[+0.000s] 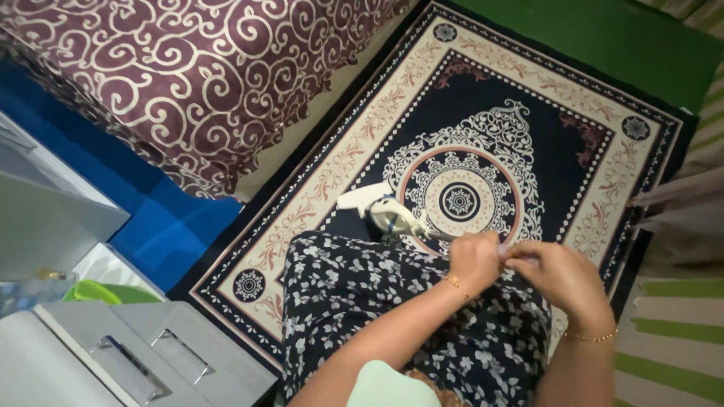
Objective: Vacuuming a rug with a handheld vacuum cleaner.
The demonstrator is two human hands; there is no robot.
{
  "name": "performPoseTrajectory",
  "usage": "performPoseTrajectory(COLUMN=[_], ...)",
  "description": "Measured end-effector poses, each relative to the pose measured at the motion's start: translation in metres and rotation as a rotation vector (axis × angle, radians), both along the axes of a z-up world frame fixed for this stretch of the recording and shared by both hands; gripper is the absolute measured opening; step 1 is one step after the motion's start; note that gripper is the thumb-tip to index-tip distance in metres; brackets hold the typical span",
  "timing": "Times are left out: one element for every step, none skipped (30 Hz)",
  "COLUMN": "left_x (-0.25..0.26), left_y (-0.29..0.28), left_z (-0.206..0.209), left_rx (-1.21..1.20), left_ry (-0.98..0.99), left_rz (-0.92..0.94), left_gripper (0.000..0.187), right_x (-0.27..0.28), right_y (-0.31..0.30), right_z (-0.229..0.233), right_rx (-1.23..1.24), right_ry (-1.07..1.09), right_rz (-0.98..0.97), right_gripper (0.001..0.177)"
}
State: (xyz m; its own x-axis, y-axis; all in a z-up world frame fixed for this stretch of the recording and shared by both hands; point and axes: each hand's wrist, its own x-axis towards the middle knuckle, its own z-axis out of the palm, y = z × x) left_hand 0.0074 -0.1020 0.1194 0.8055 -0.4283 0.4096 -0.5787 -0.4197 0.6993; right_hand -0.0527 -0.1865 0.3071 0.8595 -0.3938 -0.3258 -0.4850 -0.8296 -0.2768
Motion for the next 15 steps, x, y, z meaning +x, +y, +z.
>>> performPoseTrajectory(left_x=[0.002,0.005,0.007,0.012,0.016,0.019,0.025,0.031,0.037,0.045,0.052,0.06,0.068,0.075,0.082], left_y=[0.0,0.0,0.0,0.0,0.0,-0.002,0.005,0.011,0.016,0.019,0.022,0.025,0.035,0.044,0.054], left_z=[0.0,-0.001,-0.001,-0.012,-0.022,-0.033,-0.028,-0.022,-0.016,-0.029,-0.041,-0.053,-0.053,-0.054,-0.054], left_rx=[0.001,-0.014,-0.028,-0.023,-0.018,-0.015,-0.012,-0.011,-0.01,-0.01,0.014,0.04,0.042,0.036,0.03], left_ry=[0.008,-0.019,-0.046,-0.046,-0.07,-0.093,-0.091,-0.054,-0.018,-0.017,-0.054,-0.095,-0.097,-0.104,-0.11], left_rz=[-0.002,0.007,0.017,0.014,0.027,0.039,0.035,0.038,0.04,0.049,0.07,0.091,0.099,0.082,0.065], left_gripper=[0.018,0.018,0.018,0.018,0.014,0.011,0.011,0.015,0.02,0.02,0.018,0.016,0.016,0.019,0.023], right_x=[0.001,0.004,0.006,0.009,0.011,0.012,0.019,0.026,0.032,0.039,0.045,0.052,0.058,0.064,0.07], right_y=[-0.003,-0.006,-0.008,-0.013,-0.018,-0.023,-0.019,-0.016,-0.013,-0.006,0.001,0.008,0.017,0.025,0.033], right_z=[-0.004,-0.009,-0.013,-0.024,-0.035,-0.045,-0.049,-0.051,-0.054,-0.056,-0.057,-0.06,-0.063,-0.067,-0.07], right_rx=[0.001,0.038,0.075,0.08,0.127,0.171,0.174,0.176,0.177,0.177,0.133,0.09,0.091,0.1,0.109], right_ry=[0.008,-0.011,-0.03,-0.031,-0.091,-0.15,-0.149,-0.107,-0.065,-0.063,-0.067,-0.074,-0.076,-0.099,-0.123], right_rz=[-0.002,0.0,0.002,-0.001,0.046,0.092,0.088,0.097,0.106,0.115,0.138,0.161,0.169,0.183,0.197], right_gripper=[0.025,0.025,0.025,0.025,0.025,0.025,0.025,0.026,0.026,0.026,0.026,0.026,0.026,0.025,0.024])
